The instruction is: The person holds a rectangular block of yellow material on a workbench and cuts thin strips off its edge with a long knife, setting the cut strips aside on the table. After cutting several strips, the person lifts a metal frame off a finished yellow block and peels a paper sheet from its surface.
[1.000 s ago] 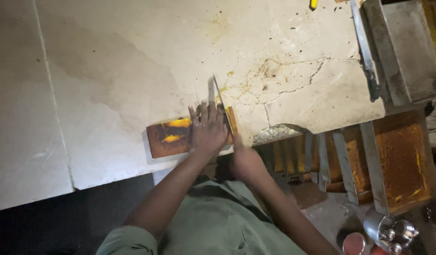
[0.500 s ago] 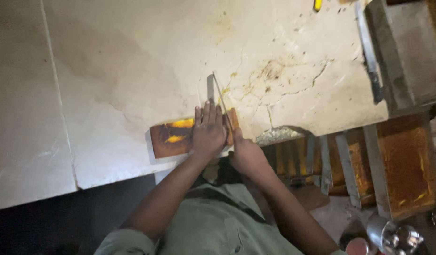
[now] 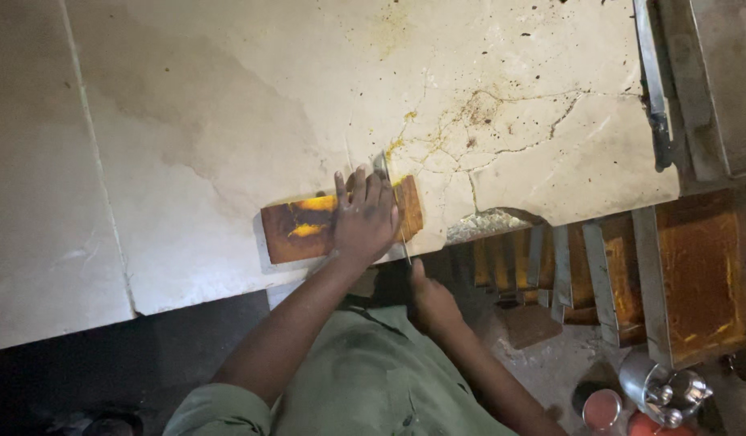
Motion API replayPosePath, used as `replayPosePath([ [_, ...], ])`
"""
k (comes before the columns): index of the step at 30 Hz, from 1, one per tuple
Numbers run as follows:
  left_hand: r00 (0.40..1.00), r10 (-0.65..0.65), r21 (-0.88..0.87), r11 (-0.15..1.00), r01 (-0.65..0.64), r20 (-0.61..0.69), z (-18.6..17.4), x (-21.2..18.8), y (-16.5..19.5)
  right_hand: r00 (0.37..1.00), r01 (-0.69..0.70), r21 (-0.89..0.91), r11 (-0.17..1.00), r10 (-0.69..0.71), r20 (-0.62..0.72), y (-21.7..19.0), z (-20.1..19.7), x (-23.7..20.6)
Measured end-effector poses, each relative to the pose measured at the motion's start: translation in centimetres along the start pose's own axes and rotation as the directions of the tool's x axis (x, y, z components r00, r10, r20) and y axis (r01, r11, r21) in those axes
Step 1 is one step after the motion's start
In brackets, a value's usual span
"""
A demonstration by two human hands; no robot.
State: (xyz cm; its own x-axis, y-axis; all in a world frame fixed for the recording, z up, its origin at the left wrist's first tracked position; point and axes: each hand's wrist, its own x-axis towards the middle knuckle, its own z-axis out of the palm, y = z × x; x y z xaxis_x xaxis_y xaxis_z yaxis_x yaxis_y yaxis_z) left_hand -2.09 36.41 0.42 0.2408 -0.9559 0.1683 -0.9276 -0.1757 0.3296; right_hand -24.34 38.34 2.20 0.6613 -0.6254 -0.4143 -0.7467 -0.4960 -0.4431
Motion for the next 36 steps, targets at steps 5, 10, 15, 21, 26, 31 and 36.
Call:
replayPosePath([
  [5,0.996,0.014,0.001,1.000,-0.014,-0.087,-0.1,-0.1,-0.6,0.997,-0.080,0.050,0.996,0.081,-0.018,-1.9,-2.9,7.0],
  [10,0.999,-0.034,0.074,0.997,0.032,0.023,-2.1,0.1,-0.3,0.987,-0.151,0.009,0.989,0.150,0.066,-6.2,-6.7,4.6],
  [15,0.991,-0.062,-0.007,0.998,0.063,0.117,-2.8,-0.2,0.1,0.958,-0.132,0.023,0.991,0.122,0.259,-1.6,-3.9,-6.5],
  [21,0.997,-0.040,-0.035,0.998,0.043,0.068,-0.9,-0.5,-0.6,0.999,0.003,-0.054,0.999,-0.005,-0.041,1.1,3.0,1.4],
  [26,0.988,0.014,0.102,0.995,0.002,-0.156,-0.7,-0.6,-1.1,0.998,-0.064,0.063,0.996,0.064,-0.009,-3.5,-3.6,7.7],
  [31,0.998,-0.065,0.050,0.997,0.065,0.000,-2.3,-0.5,-0.8,0.982,-0.170,0.092,0.981,0.161,0.099,-8.2,-7.4,3.1],
  [36,0.993,-0.082,0.005,0.997,0.082,0.080,-2.8,-0.6,-0.4,0.952,-0.127,0.017,0.992,0.117,0.282,-2.7,-3.9,-5.2],
])
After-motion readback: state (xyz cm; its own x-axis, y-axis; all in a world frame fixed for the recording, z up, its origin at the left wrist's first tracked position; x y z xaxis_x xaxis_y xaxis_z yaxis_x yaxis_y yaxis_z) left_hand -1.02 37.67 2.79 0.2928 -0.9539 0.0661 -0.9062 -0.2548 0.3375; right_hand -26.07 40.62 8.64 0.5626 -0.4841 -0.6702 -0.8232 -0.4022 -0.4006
